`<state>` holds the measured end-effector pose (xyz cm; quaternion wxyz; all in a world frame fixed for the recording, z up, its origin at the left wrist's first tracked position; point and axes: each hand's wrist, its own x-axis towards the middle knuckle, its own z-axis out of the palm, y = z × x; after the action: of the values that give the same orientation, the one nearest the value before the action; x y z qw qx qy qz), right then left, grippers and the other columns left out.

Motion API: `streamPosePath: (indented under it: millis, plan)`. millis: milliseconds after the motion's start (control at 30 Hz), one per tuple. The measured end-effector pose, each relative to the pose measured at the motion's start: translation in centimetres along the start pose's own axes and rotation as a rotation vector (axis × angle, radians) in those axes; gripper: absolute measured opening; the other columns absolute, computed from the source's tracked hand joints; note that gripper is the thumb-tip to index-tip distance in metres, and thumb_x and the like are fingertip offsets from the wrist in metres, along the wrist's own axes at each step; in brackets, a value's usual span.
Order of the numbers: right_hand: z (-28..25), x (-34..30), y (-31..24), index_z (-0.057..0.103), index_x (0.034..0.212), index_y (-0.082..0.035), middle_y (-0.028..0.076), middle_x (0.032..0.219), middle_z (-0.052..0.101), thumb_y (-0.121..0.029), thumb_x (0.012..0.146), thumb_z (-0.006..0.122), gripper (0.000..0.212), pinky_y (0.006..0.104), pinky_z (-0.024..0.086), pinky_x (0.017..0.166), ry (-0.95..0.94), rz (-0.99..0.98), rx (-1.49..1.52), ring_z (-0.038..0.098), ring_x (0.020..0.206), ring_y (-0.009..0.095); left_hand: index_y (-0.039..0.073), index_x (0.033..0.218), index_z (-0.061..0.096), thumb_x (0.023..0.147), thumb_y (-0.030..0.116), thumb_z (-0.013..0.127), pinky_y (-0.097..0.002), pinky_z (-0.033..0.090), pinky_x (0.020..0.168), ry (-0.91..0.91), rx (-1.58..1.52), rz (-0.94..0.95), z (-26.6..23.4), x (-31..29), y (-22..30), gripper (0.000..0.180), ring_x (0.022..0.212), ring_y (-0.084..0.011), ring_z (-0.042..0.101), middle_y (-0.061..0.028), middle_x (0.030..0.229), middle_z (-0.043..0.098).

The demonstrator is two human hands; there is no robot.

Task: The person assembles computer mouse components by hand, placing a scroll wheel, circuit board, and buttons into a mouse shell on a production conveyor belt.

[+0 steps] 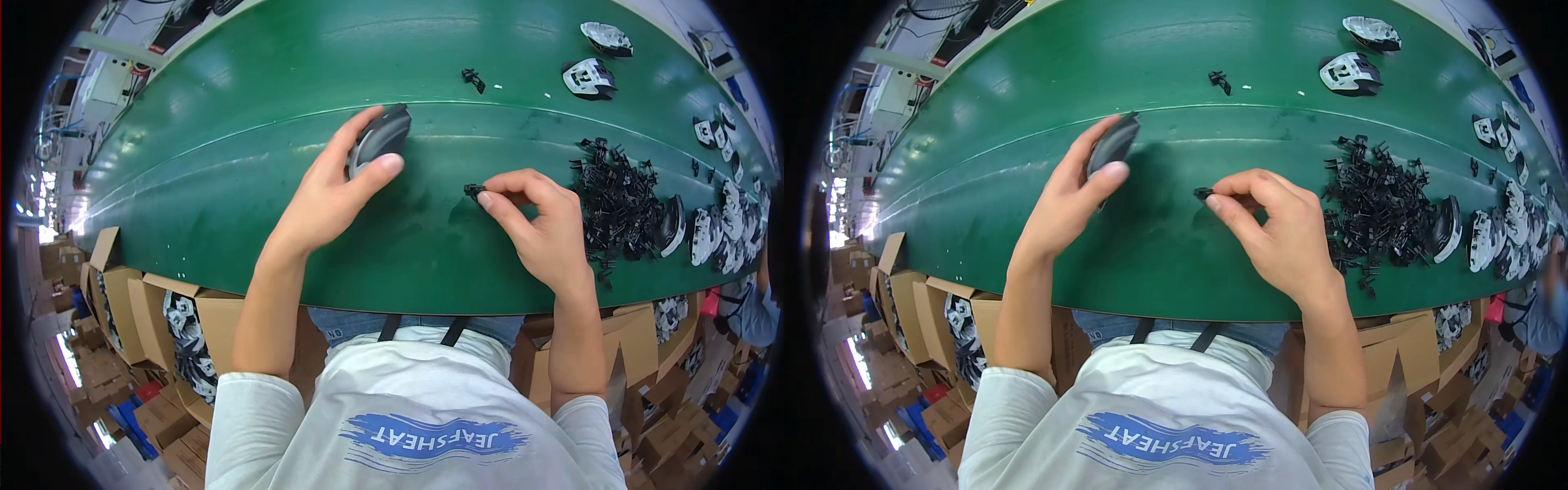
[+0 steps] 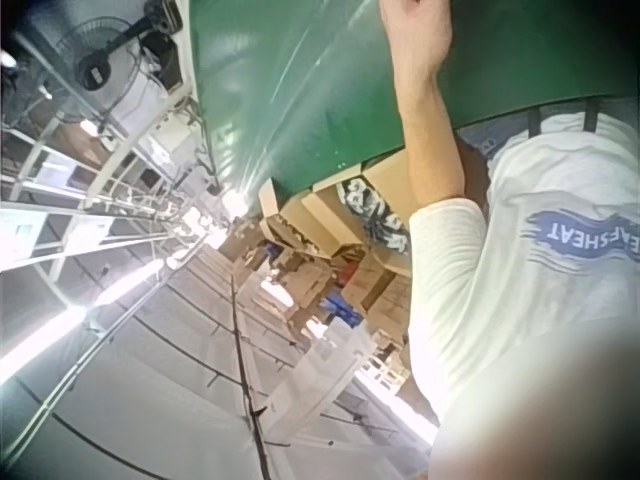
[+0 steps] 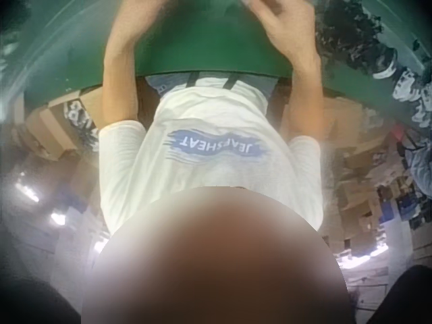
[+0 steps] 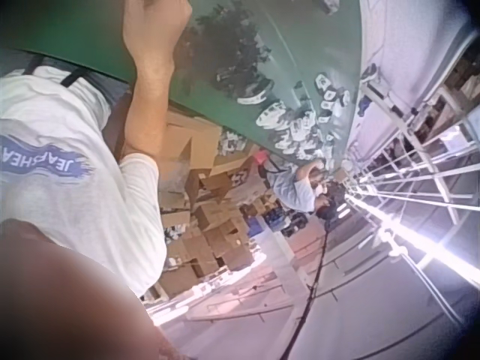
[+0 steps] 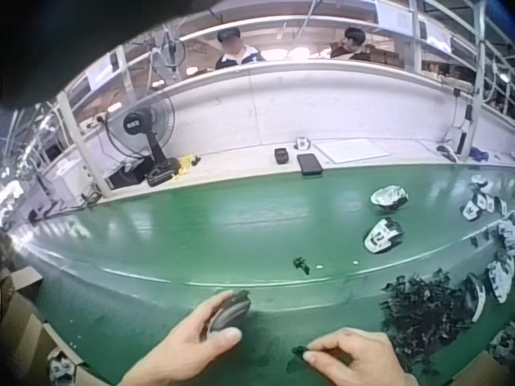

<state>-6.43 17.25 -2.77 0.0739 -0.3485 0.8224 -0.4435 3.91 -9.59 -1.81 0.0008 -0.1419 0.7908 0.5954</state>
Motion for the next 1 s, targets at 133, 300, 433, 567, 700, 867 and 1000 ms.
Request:
streamPosePath:
  millis: [133, 300, 433, 567, 700, 867, 1000]
  plan:
    - [0.9, -0.9, -3.5, 0.077, 0.1, 0.0, 0.01, 0.095, 0.078, -0.006, 0.092, 0.084, 0.012, 0.0306, 0.059, 0.075, 0.102, 0.049, 0.622, 0.075, 0.082, 0.016, 0.001, 0.168, 0.03, 0.113, 0.043, 0.047, -0.0454, 0.042, 0.123, -0.122, -0.87, -0.041, 3.9, -3.7, 0.8, 0.071, 0.15, -0.0287, 0.051, -0.0185, 0.163, 0.049]
    - [2.4, 0.0, -3.9, 0.078, 0.096, -0.005, 0.005, 0.084, 0.072, -0.004, 0.078, 0.093, 0.023, 0.0331, 0.051, 0.066, 0.35, -0.368, 0.059, 0.066, 0.074, 0.019, 0.002, 0.17, 0.025, 0.116, 0.036, 0.043, -0.0381, 0.042, 0.118, -0.194, -1.211, 0.018, 7.3, -5.6, 1.9, 0.066, 0.142, -0.0203, 0.053, -0.0109, 0.157, 0.052]
    - [2.4, -0.2, -4.2, 0.077, 0.094, -0.01, 0.001, 0.081, 0.069, -0.007, 0.075, 0.094, 0.025, 0.0355, 0.044, 0.064, 0.388, -0.399, -0.101, 0.061, 0.07, 0.02, 0.004, 0.172, 0.019, 0.116, 0.034, 0.042, -0.0383, 0.036, 0.123, -0.211, -1.126, 0.038, 7.4, -6.2, 2.1, 0.067, 0.15, -0.02, 0.044, -0.0102, 0.162, 0.045]
    - [2.9, -1.0, -3.6, 0.077, 0.094, -0.011, 0.0, 0.079, 0.067, -0.009, 0.076, 0.094, 0.025, 0.0355, 0.044, 0.065, 0.413, -0.414, -0.134, 0.06, 0.069, 0.02, 0.006, 0.173, 0.016, 0.117, 0.035, 0.043, -0.0381, 0.035, 0.123, -0.229, -1.05, -0.012, 7.5, -6.7, 1.9, 0.068, 0.151, -0.0188, 0.042, -0.0079, 0.164, 0.044]
    - [3.0, -1.8, -3.0, 0.077, 0.094, -0.011, 0.0, 0.08, 0.067, -0.009, 0.076, 0.095, 0.026, 0.0351, 0.044, 0.066, 0.483, -0.368, -0.07, 0.06, 0.069, 0.02, 0.007, 0.173, 0.015, 0.117, 0.037, 0.043, -0.0376, 0.034, 0.123, -0.243, -1.122, -0.045, 8.3, -6.7, 2.1, 0.069, 0.151, -0.0179, 0.042, -0.0067, 0.164, 0.043]
    - [1.9, -1.5, -2.7, 0.076, 0.095, -0.011, 0.0, 0.079, 0.067, -0.008, 0.075, 0.095, 0.027, 0.0357, 0.044, 0.066, 0.391, -0.479, -0.15, 0.06, 0.069, 0.02, 0.008, 0.173, 0.014, 0.117, 0.038, 0.042, -0.0379, 0.034, 0.123, -0.243, -1.125, -0.053, 8.7, -6.7, 2.2, 0.069, 0.151, -0.0177, 0.041, -0.0066, 0.164, 0.043]
    - [1.6, -1.5, -2.7, 0.076, 0.093, -0.012, 0.0, 0.079, 0.067, -0.008, 0.074, 0.094, 0.027, 0.0367, 0.045, 0.068, 0.432, -0.475, -0.17, 0.06, 0.067, 0.021, 0.008, 0.173, 0.016, 0.117, 0.039, 0.042, -0.0377, 0.035, 0.122, -0.243, -1.114, -0.079, 9.2, -7.0, 3.0, 0.068, 0.15, -0.0167, 0.043, -0.0064, 0.163, 0.044]
